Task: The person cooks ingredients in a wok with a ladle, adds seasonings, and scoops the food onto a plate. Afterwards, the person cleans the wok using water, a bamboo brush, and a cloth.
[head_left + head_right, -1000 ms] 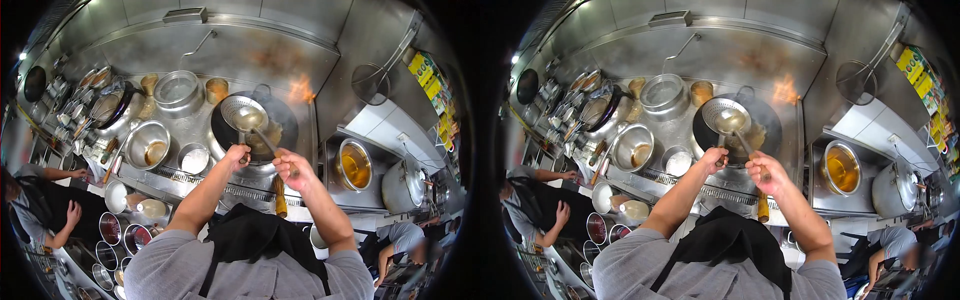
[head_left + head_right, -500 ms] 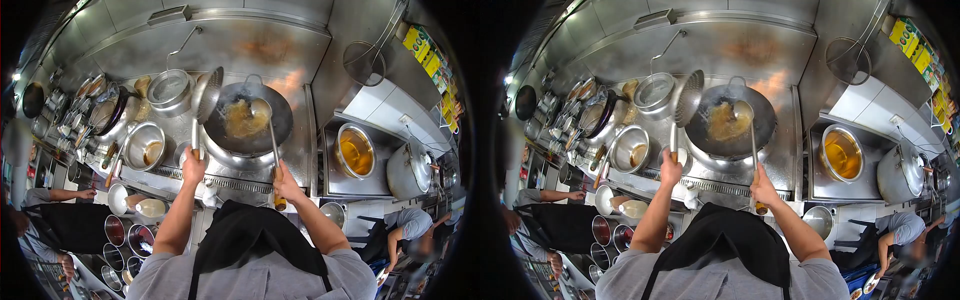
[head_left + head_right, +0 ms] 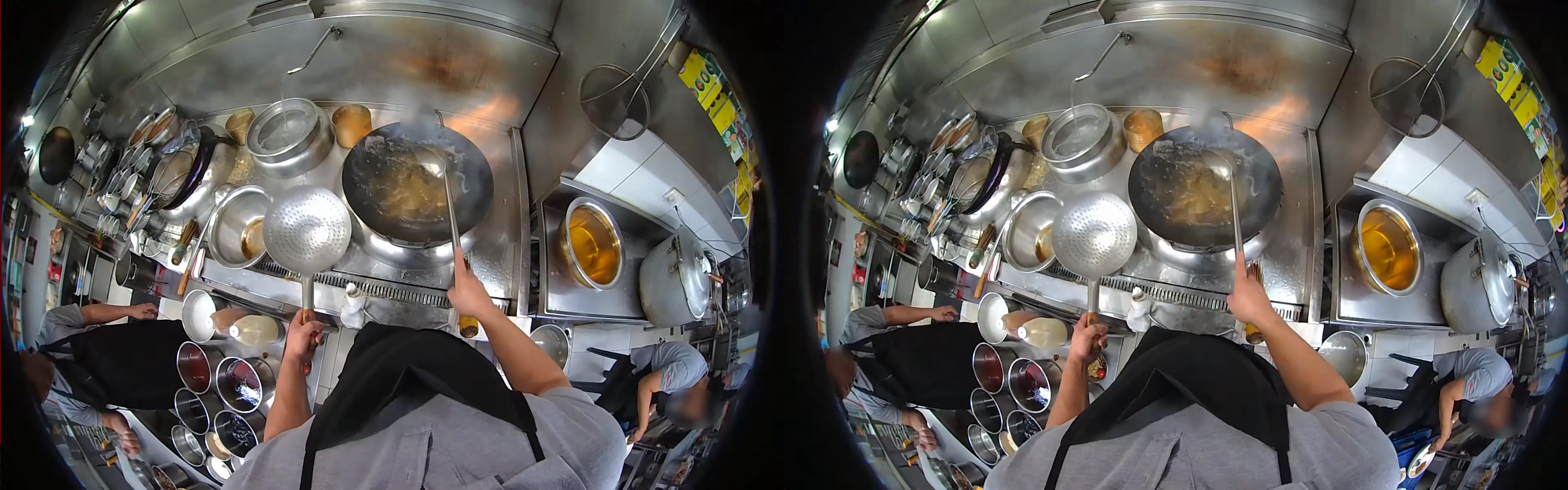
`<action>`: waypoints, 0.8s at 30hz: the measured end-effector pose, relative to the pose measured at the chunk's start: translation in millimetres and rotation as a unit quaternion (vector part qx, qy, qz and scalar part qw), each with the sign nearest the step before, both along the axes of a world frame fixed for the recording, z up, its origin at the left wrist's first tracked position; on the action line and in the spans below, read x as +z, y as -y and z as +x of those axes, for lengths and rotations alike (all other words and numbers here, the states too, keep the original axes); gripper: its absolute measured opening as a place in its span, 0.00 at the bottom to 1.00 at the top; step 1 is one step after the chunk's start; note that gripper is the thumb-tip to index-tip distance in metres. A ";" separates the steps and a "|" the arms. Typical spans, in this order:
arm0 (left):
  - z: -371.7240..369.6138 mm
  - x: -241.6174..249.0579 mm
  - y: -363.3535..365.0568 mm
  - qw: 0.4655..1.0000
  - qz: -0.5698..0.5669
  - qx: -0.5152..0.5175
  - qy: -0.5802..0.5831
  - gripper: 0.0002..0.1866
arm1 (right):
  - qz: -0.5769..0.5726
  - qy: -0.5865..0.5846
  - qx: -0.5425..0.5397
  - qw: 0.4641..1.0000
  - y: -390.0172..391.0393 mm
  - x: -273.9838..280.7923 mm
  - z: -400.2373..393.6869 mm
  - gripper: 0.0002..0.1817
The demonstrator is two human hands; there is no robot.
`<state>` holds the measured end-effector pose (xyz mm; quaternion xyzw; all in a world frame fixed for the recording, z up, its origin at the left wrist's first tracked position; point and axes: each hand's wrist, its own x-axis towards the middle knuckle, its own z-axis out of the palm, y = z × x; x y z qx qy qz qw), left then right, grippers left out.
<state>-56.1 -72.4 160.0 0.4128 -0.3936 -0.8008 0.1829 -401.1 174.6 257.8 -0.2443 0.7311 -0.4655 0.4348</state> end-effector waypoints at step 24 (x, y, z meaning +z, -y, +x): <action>-257.6 167.5 47.7 0.663 -0.695 -0.243 -0.132 0.40 | 0.347 -0.185 -0.043 0.918 -70.4 -173.0 7.7 0.54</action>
